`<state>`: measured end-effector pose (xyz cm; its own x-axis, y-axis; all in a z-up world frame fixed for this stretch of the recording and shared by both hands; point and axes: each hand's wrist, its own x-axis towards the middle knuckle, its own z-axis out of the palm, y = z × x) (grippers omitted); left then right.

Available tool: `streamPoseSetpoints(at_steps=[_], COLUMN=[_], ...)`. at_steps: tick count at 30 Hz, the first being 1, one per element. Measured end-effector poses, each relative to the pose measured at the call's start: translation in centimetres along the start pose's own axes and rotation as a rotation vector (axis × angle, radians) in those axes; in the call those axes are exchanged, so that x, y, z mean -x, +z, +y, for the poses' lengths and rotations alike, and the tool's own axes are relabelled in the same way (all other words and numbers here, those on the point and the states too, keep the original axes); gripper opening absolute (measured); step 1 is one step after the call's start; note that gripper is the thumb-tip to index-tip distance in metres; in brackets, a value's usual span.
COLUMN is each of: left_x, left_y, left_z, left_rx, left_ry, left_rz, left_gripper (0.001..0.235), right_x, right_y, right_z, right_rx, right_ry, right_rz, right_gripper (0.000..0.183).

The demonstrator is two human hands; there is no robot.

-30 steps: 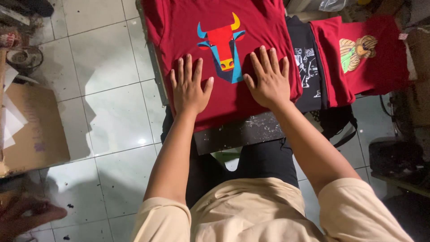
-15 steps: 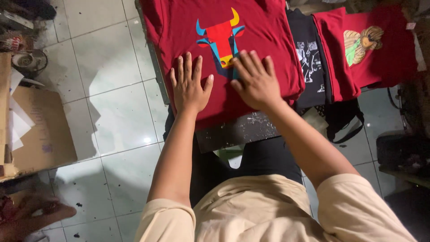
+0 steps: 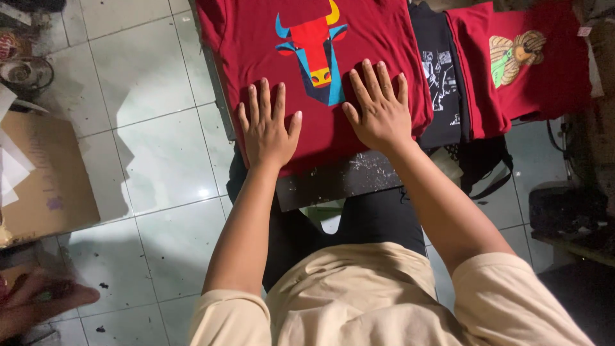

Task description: The person folds a red t-shirt with a bull graphic and a black t-shirt with a graphic print on a flat surface. They smooth the fabric with their hands and stack the folded shirts.

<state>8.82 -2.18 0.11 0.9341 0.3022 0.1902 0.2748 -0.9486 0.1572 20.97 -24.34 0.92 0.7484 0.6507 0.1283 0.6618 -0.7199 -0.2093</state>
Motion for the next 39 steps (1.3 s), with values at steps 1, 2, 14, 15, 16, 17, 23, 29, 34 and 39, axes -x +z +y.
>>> streamPoseSetpoints(at_steps=[1, 2, 14, 15, 16, 17, 23, 29, 34, 39], left_x=[0.6, 1.3, -0.5, -0.5, -0.6, -0.5, -0.4, -0.3, -0.1, -0.3], left_y=[0.2, 0.3, 0.7, 0.4, 0.7, 1.0, 0.9, 0.5, 0.5, 0.6], left_z=[0.1, 0.1, 0.0, 0.0, -0.1, -0.3, -0.3, -0.3, -0.2, -0.1], left_rx=[0.000, -0.016, 0.221, 0.190, 0.192, 0.188, 0.203, 0.240, 0.250, 0.220], left_ry=[-0.004, -0.006, 0.040, 0.041, 0.043, 0.058, 0.055, 0.042, 0.033, 0.064], left_rz=[-0.005, 0.003, 0.120, 0.150, 0.152, 0.188, 0.218, 0.171, 0.156, 0.219], left_gripper=[0.065, 0.066, 0.048, 0.049, 0.049, 0.049, 0.049, 0.051, 0.053, 0.062], right_x=[0.2, 0.4, 0.6, 0.7, 1.1, 1.6, 1.3, 0.7, 0.9, 1.8], right_y=[0.1, 0.1, -0.5, -0.5, 0.2, 1.0, 2.9, 2.4, 0.4, 0.3], right_z=[0.0, 0.0, 0.1, 0.2, 0.6, 1.0, -0.2, -2.8, 1.8, 2.1], right_rx=[-0.002, 0.003, -0.054, -0.064, -0.061, -0.093, -0.218, -0.178, -0.131, -0.135], right_ry=[-0.002, -0.009, -0.037, -0.091, -0.090, -0.090, -0.105, -0.226, -0.126, -0.007], right_rz=[-0.005, 0.017, 0.069, 0.161, 0.162, 0.237, 0.321, 0.283, 0.359, 0.316], right_gripper=[0.065, 0.065, 0.058, 0.050, 0.050, 0.041, 0.026, 0.028, 0.028, 0.023])
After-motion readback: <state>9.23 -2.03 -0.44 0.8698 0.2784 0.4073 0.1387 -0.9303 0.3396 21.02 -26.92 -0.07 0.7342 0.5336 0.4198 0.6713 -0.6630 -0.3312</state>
